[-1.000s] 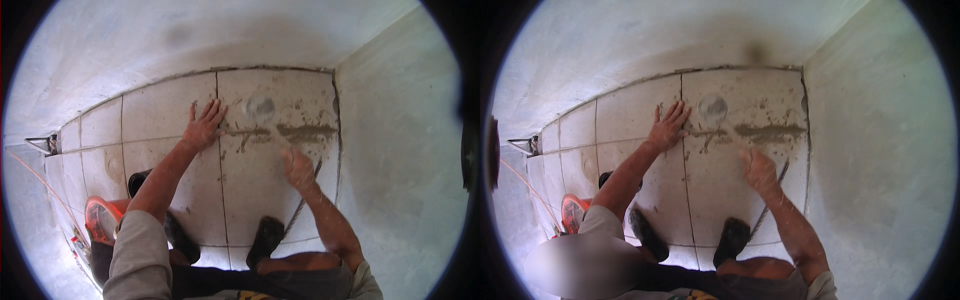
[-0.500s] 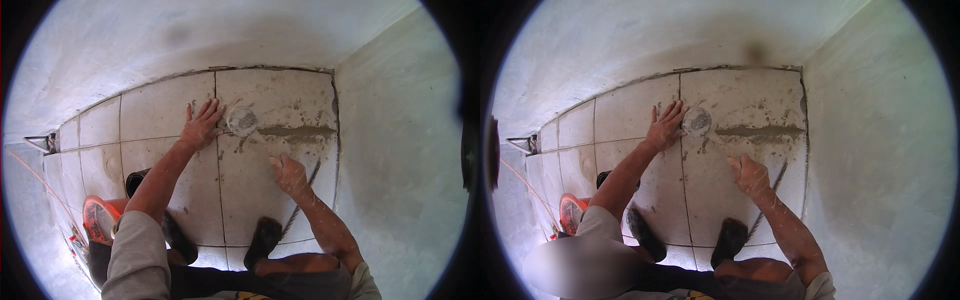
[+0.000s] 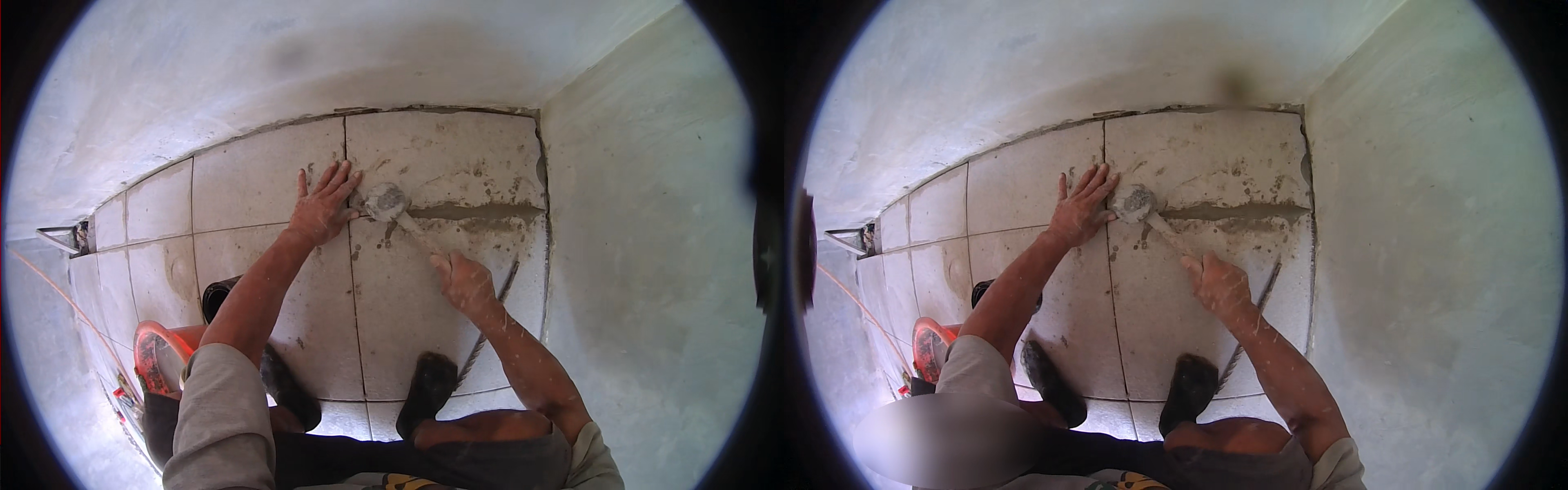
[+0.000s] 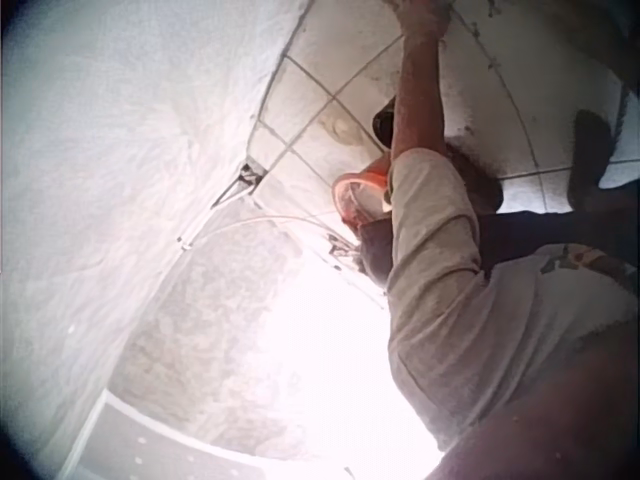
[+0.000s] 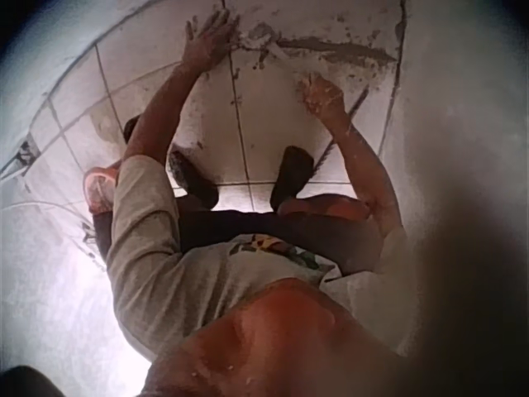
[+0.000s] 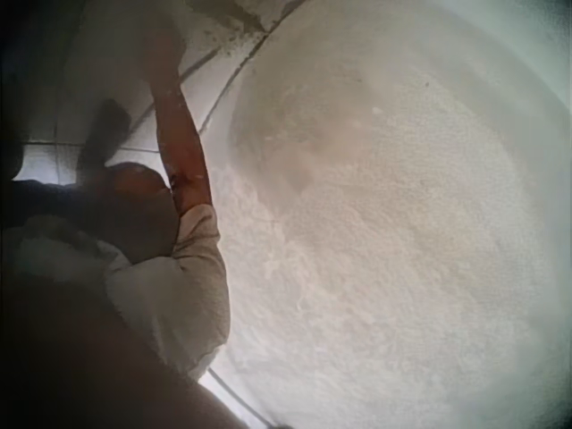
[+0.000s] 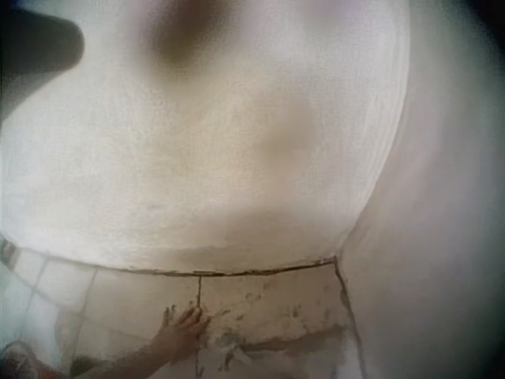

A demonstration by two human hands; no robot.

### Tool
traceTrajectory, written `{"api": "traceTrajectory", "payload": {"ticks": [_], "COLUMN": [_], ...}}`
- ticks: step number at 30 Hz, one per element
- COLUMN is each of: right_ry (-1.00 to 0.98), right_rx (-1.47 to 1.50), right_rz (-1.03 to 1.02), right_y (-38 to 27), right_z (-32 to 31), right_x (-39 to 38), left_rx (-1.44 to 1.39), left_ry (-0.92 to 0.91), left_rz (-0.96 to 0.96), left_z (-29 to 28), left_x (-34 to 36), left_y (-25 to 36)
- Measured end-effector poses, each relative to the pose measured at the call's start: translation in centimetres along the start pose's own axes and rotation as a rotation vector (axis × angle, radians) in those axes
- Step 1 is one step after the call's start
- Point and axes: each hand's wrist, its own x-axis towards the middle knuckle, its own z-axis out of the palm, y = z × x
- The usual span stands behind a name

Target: Removing damaged tiles and applying mortar to the floor for new tile placement.

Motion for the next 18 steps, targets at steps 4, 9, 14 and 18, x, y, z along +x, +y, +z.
{"api": "traceTrajectory", "payload": {"ticks": [4, 9, 14, 18], "right_ry": [-0.046, 0.032, 0.267, 0.381], "right_rx": [-0.033, -0.141, -0.285, -0.444], "right_rz": [0.048, -0.009, -0.223, -0.265], "right_y": [0.0, 1.3, 1.5, 7.1], "right_z": [-0.1, 0.2, -0.1, -1.6], "right_x": [0.0, 0.7, -0.7, -2.2], "left_rx": [0.012, -0.037, -0.100, -0.155], "left_ry": [0.004, 0.075, 0.085, 0.083], "left_rz": [0.012, 0.062, -0.027, -0.007], "left_z": [0.1, 0.1, 0.1, 1.0], "left_x": [0.3, 0.7, -0.5, 0.5], "left_y": [0.1, 0.4, -0.8, -0.4]}}
